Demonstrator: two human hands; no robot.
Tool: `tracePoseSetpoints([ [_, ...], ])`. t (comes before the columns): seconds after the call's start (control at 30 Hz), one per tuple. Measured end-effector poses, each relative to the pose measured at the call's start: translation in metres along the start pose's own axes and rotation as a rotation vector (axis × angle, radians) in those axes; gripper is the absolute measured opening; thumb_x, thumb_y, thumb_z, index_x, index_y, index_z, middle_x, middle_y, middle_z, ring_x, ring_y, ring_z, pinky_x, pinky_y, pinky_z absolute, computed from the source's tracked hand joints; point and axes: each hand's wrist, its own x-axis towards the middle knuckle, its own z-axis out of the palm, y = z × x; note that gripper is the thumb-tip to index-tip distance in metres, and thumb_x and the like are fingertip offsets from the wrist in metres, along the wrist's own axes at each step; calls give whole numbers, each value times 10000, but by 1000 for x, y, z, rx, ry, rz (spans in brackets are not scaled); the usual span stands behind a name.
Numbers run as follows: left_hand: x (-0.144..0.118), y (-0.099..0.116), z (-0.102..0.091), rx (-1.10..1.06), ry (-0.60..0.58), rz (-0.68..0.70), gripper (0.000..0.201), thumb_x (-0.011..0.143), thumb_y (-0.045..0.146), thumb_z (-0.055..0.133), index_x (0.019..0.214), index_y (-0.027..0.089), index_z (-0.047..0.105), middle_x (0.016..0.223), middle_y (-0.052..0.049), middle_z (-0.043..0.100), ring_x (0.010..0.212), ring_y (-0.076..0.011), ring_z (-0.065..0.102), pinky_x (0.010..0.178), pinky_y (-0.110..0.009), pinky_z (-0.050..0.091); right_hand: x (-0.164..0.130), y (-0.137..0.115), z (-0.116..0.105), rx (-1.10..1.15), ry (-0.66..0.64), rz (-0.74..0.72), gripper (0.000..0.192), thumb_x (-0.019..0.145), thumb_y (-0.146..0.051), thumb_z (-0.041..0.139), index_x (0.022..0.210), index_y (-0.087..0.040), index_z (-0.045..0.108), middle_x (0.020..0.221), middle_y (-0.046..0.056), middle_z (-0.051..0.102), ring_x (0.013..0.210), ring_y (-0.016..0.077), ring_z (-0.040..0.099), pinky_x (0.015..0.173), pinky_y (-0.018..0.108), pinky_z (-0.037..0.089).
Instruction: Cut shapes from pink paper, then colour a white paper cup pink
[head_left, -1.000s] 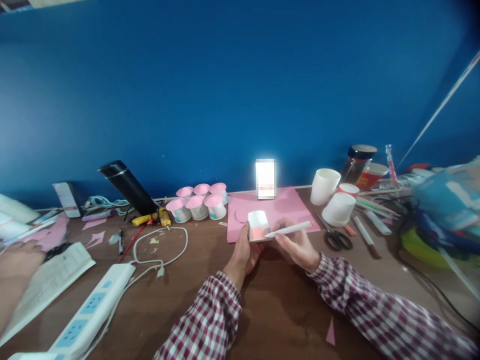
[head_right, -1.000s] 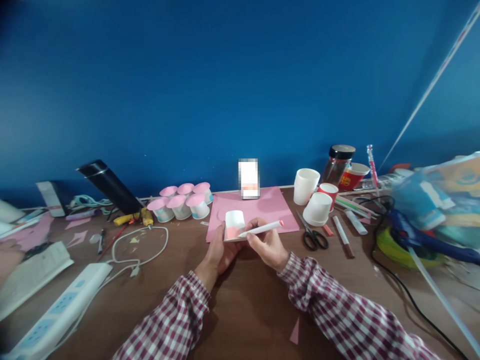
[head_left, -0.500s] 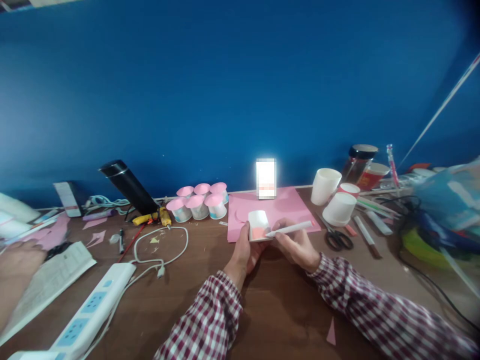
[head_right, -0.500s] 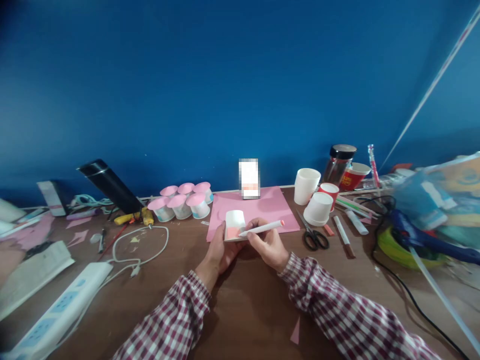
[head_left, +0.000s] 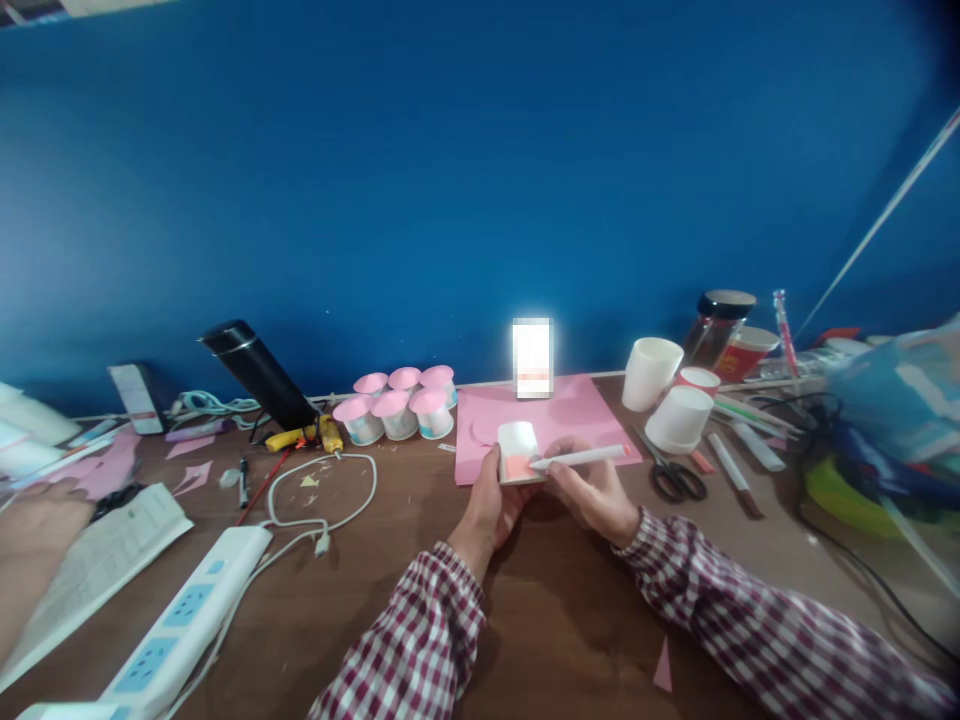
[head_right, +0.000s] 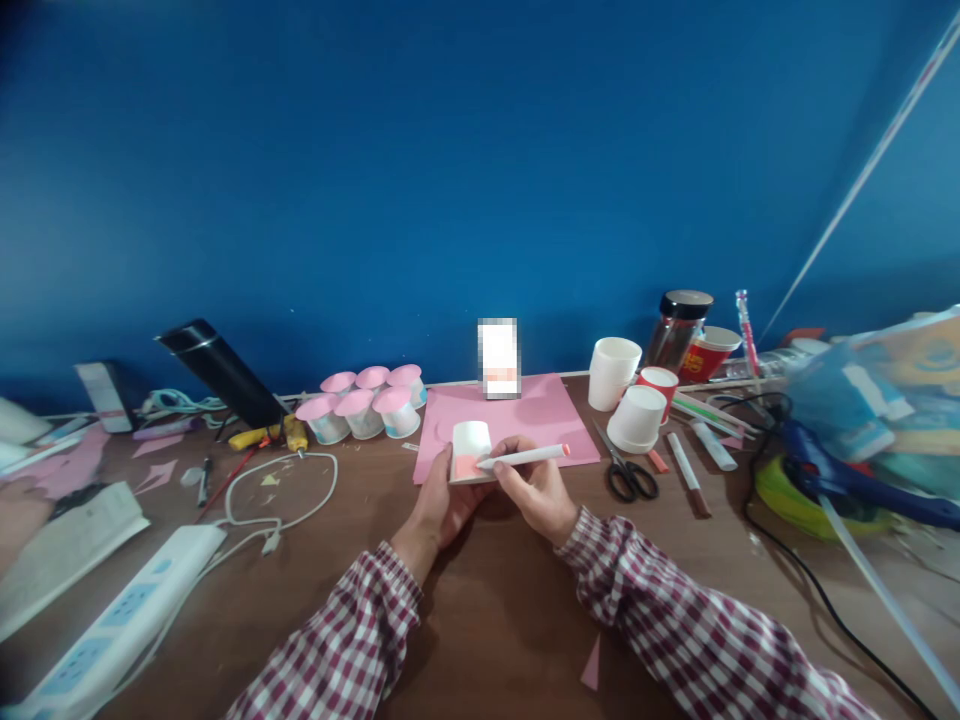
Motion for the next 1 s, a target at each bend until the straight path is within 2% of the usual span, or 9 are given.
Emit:
tracePoseSetpoints([
  [0.3, 1, 1, 1, -9, -3, 5, 403, 873, 422, 413, 1004, 86, 593, 881, -118, 666, 809, -215, 620, 826, -382, 486, 1, -1, 0, -40, 16, -12, 273, 750, -444, 659, 824, -202, 558, 685, 25, 619, 622, 166, 600, 517, 266, 471],
  [0.5, 0, 1, 1, 11, -10, 2, 425, 873, 440, 410, 997, 79, 597, 888, -128, 670, 841, -230, 622, 841, -382, 478, -1, -4, -1, -70, -25, -3, 266, 760, -444, 646, 834, -199, 572, 629, 20, 597, 597, 170, 586, 478, 259, 448],
  [0.7, -3, 0, 2, 45, -57, 14, 460, 883, 450, 386, 1022, 64, 593, 913, -140, 668, 894, -243, 617, 868, -382, 464, -2, -5, -2, -95, -34, -18, 271, 764, -439, 645, 857, -196, 570, 704, 37, 627, 634, 171, 592, 510, 263, 463],
  [1.0, -2, 1, 3, 56, -63, 21, 453, 892, 449, 367, 1026, 76, 586, 901, -126, 671, 898, -245, 614, 892, -386, 446, -2, -7, -2, -164, -62, -43, 231, 801, -404, 606, 864, -186, 564, 670, 21, 571, 630, 157, 552, 507, 247, 436],
])
